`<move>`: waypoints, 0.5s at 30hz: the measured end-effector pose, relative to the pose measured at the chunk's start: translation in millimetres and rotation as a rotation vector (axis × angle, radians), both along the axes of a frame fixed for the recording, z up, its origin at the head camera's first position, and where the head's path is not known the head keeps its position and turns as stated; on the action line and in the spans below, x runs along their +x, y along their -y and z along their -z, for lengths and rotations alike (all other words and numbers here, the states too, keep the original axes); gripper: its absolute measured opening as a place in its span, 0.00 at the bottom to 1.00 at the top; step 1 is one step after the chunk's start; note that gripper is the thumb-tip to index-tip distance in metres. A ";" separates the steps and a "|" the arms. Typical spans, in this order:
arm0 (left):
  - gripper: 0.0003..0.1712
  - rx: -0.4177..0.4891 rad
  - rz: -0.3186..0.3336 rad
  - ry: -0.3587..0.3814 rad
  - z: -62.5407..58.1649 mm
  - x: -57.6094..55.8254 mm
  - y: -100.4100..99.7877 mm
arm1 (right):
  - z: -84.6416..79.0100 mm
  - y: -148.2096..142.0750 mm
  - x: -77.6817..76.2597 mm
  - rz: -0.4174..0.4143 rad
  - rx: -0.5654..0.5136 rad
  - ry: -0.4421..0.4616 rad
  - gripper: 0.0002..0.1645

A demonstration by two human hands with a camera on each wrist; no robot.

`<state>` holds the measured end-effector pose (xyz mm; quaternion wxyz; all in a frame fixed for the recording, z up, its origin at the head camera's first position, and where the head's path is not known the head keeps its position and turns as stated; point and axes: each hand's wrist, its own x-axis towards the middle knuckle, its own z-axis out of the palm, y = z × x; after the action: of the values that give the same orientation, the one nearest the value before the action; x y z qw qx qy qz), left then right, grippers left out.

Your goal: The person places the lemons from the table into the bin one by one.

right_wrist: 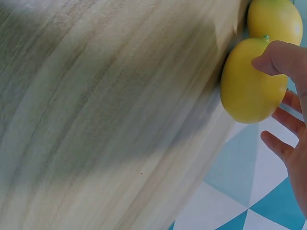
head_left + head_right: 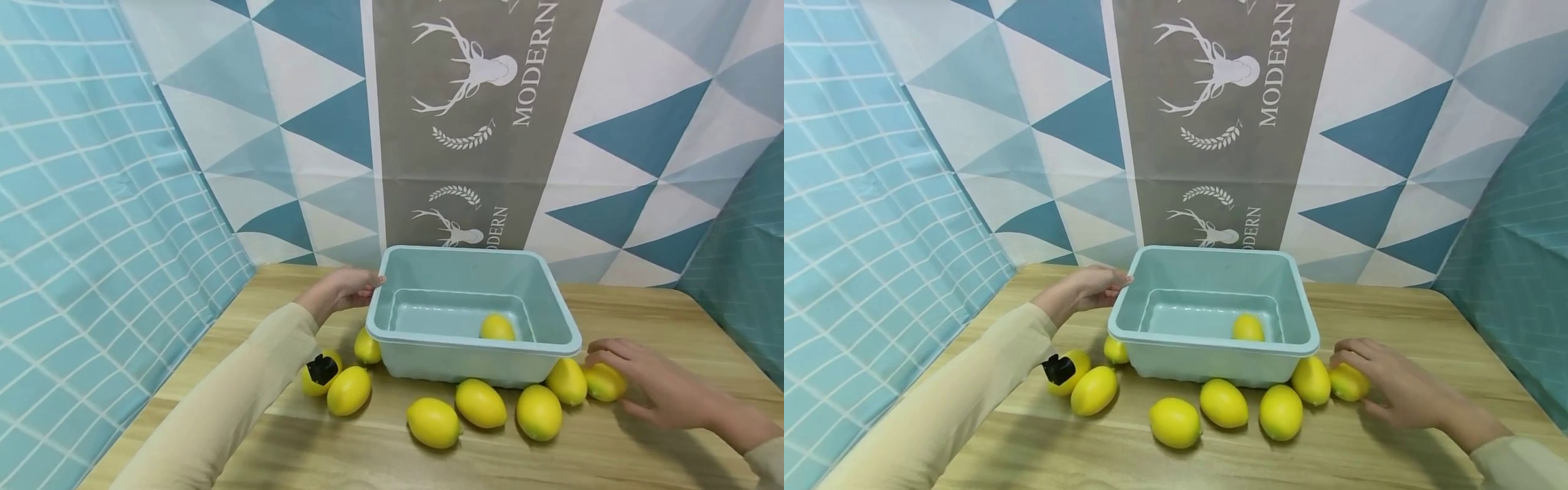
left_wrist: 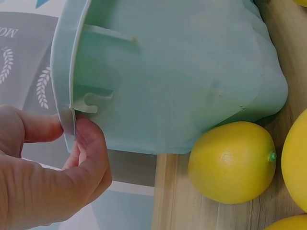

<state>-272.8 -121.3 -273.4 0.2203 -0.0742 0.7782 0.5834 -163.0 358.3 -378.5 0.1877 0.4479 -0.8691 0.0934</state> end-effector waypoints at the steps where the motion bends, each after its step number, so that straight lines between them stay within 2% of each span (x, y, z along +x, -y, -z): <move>1: 0.21 -0.004 0.000 -0.005 0.2 0.8 0.5 | 1.8 0.2 -0.9 -0.011 -0.005 0.000 0.49; 6: 0.21 -0.030 -0.004 -0.014 1.6 3.1 0.6 | 7.9 1.0 -3.0 -0.025 -0.009 -0.003 0.48; 15: 0.20 -0.057 0.009 -0.023 -0.9 1.9 -1.9 | 8.3 -0.2 -3.0 -0.029 -0.006 0.004 0.51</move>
<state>-270.9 -119.4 -272.5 0.2119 -0.0701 0.7973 0.5608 -166.0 358.5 -386.8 0.1858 0.4596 -0.8628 0.0997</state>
